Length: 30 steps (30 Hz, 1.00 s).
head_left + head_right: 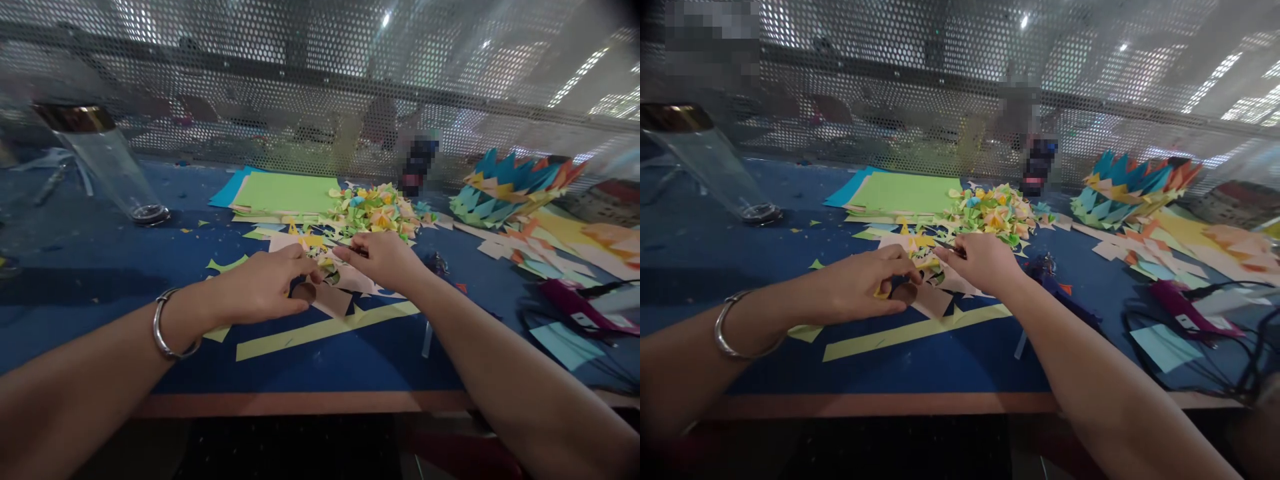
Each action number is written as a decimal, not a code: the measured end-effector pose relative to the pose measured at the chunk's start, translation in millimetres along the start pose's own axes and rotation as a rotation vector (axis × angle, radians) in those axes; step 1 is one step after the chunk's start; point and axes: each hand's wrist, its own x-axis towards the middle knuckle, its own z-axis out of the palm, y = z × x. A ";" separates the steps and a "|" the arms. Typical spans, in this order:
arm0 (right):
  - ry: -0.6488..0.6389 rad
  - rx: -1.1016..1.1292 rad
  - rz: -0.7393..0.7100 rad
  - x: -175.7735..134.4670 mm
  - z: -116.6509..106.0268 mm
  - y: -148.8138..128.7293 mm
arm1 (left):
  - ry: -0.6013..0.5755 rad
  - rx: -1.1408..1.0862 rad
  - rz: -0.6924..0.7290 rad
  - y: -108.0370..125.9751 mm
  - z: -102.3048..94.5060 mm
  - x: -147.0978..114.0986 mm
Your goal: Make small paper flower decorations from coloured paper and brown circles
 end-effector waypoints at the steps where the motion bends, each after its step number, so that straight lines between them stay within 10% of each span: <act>1: -0.010 -0.028 0.012 0.7 1.4 0.9 | -0.007 0.008 0.004 0.7 0.6 -0.6; 9: -0.060 -0.168 0.084 0.9 1.2 3.4 | -0.155 -0.065 -0.045 -12.7 -6.3 -6.5; 25: -0.180 -0.352 0.104 -4.1 1.5 -6.5 | -0.015 -0.100 -0.079 -11.1 10.2 2.9; 30: -0.185 -0.380 0.104 -7.2 -0.2 -12.8 | 0.234 -0.288 -0.053 -20.0 10.1 6.5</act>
